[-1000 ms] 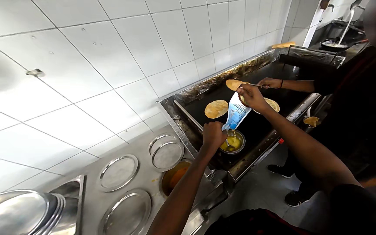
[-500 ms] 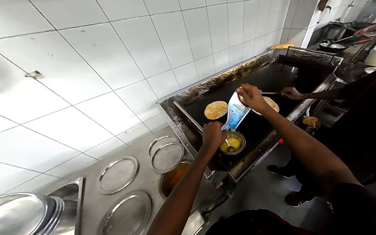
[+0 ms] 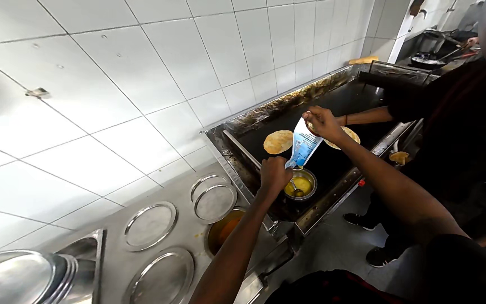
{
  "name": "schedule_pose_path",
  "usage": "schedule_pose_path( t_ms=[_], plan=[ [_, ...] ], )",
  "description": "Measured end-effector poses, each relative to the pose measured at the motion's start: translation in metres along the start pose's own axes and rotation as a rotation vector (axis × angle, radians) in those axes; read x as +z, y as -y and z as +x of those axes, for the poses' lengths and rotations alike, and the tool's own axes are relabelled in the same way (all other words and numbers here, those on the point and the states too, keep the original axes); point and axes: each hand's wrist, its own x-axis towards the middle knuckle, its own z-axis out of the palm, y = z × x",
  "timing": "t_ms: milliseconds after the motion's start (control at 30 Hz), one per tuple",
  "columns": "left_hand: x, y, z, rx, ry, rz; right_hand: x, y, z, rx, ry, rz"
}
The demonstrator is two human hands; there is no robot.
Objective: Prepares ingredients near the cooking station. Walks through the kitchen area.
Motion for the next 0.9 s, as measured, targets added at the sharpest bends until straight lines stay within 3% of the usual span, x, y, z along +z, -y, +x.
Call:
schedule_pose_path(
  t_ms=[733,900],
  plan=[
    [-0.002,0.003,-0.003,-0.016,-0.02,-0.035,0.001,0.006,0.009,-0.05,0.005,-0.052],
    [-0.002,0.0,-0.013,0.032,-0.13,-0.103,-0.003,0.01,0.009,-0.029,-0.027,-0.063]
  ],
)
